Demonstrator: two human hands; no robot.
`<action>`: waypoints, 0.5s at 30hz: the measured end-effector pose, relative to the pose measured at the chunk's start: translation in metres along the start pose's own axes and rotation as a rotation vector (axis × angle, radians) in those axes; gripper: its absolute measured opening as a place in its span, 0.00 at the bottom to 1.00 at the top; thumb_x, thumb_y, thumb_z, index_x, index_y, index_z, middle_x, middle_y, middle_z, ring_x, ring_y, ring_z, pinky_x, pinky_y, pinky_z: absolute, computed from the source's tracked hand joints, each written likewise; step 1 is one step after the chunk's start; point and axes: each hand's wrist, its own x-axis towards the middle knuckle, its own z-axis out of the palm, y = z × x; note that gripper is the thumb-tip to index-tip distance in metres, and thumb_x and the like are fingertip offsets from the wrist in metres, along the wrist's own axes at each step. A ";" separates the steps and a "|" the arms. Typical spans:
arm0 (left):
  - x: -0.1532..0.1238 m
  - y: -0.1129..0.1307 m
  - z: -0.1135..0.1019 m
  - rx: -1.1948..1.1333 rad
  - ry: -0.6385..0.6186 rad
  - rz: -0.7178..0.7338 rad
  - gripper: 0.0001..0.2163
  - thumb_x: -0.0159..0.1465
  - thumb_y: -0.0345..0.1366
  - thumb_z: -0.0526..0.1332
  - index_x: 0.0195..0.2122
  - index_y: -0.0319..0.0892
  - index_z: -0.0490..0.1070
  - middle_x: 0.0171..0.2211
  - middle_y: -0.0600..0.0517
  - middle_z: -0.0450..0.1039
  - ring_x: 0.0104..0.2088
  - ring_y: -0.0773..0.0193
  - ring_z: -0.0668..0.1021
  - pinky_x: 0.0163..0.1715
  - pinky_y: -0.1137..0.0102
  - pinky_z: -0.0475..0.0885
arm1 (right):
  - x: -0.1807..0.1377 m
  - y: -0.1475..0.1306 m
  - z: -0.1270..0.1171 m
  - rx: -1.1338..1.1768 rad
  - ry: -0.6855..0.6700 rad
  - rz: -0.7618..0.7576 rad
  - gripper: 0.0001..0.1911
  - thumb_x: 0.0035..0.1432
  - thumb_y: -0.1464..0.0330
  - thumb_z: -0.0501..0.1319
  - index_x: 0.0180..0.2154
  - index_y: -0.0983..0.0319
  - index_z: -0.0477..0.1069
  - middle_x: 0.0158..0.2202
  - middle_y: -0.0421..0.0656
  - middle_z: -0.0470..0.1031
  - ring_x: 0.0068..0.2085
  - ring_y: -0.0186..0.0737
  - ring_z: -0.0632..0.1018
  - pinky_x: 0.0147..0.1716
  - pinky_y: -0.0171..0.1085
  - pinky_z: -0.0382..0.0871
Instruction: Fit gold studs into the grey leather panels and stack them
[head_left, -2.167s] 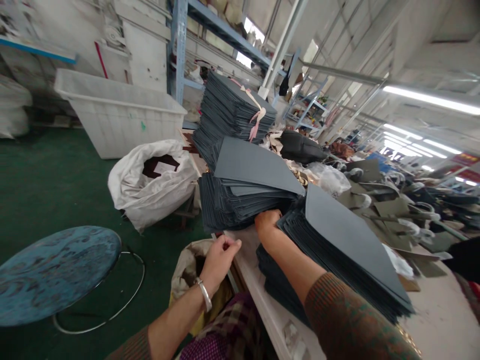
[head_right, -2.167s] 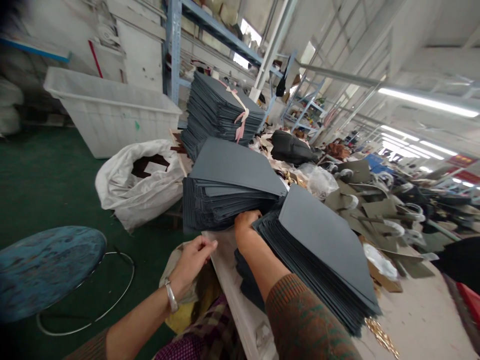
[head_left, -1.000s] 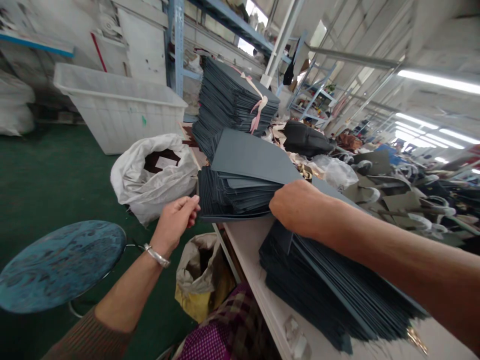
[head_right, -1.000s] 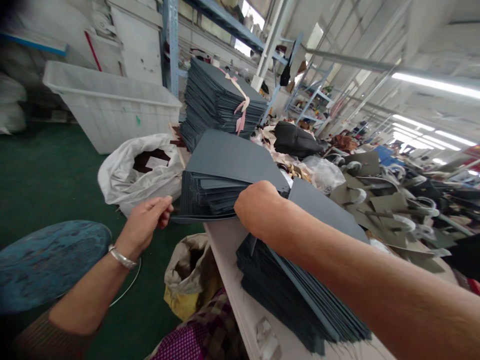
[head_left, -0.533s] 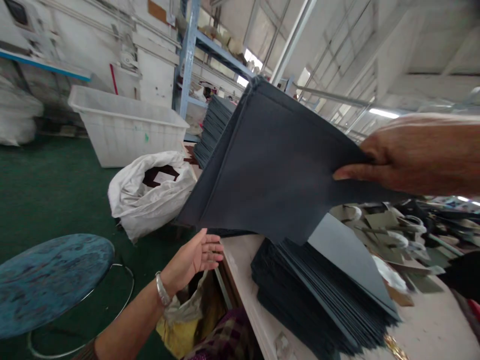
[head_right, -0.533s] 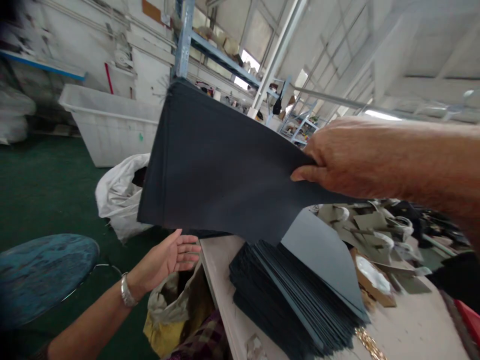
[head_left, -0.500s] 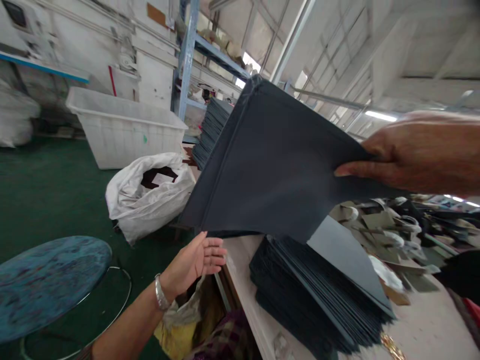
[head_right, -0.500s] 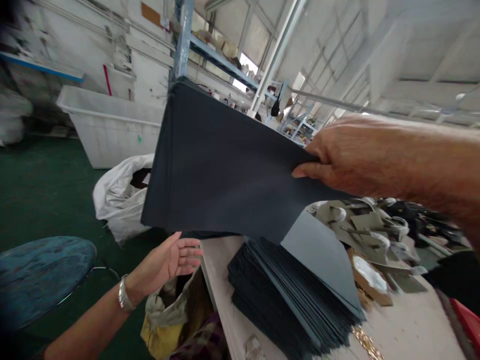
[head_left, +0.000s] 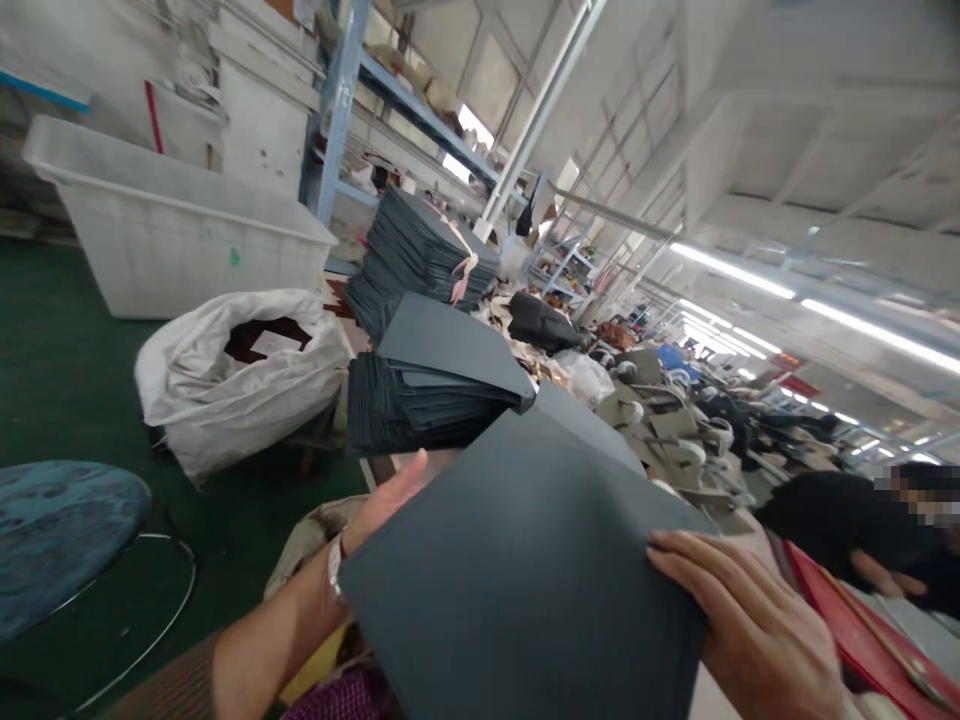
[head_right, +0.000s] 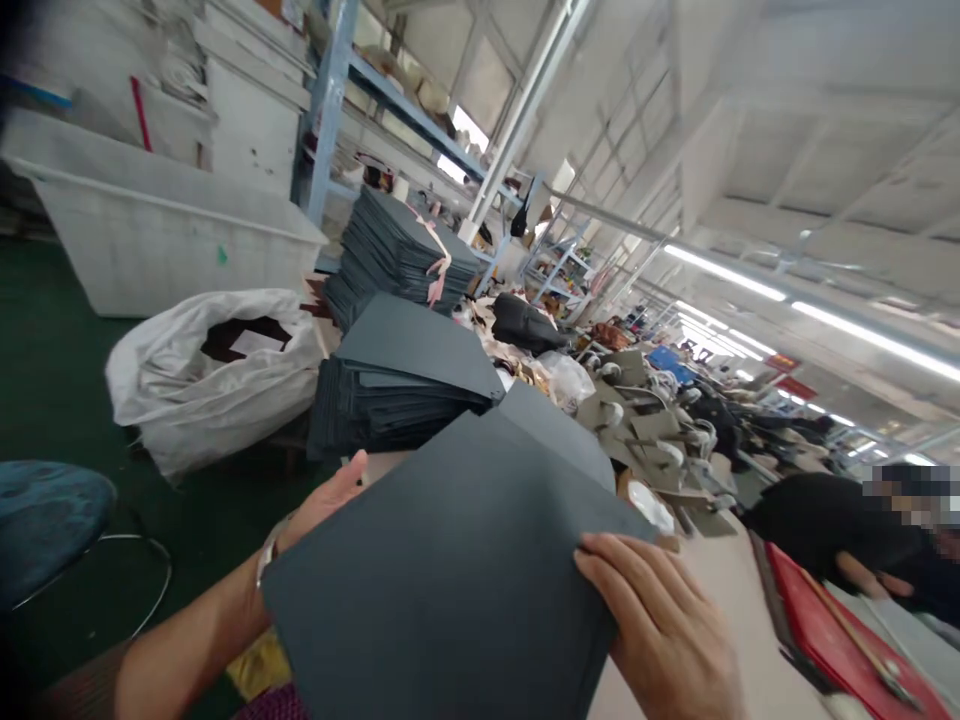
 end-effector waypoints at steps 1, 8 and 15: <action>0.000 -0.005 0.000 -0.020 -0.012 -0.072 0.30 0.60 0.58 0.54 0.42 0.33 0.76 0.36 0.40 0.79 0.39 0.48 0.81 0.46 0.56 0.72 | -0.018 -0.007 0.007 0.019 -0.001 0.067 0.15 0.60 0.79 0.52 0.42 0.60 0.73 0.42 0.44 0.80 0.43 0.42 0.79 0.47 0.41 0.69; 0.005 -0.033 0.023 -0.019 -0.016 -0.080 0.22 0.56 0.33 0.64 0.53 0.45 0.70 0.44 0.48 0.78 0.43 0.55 0.80 0.46 0.64 0.72 | -0.079 -0.030 0.026 0.109 0.078 0.317 0.12 0.63 0.78 0.53 0.39 0.61 0.73 0.41 0.46 0.80 0.43 0.41 0.79 0.47 0.41 0.71; -0.020 -0.058 0.064 0.148 -0.163 -0.228 0.22 0.58 0.37 0.67 0.55 0.49 0.71 0.45 0.49 0.79 0.45 0.54 0.80 0.50 0.62 0.70 | -0.132 -0.035 0.019 0.086 0.125 0.200 0.12 0.65 0.68 0.53 0.40 0.57 0.76 0.41 0.43 0.81 0.42 0.42 0.81 0.41 0.37 0.75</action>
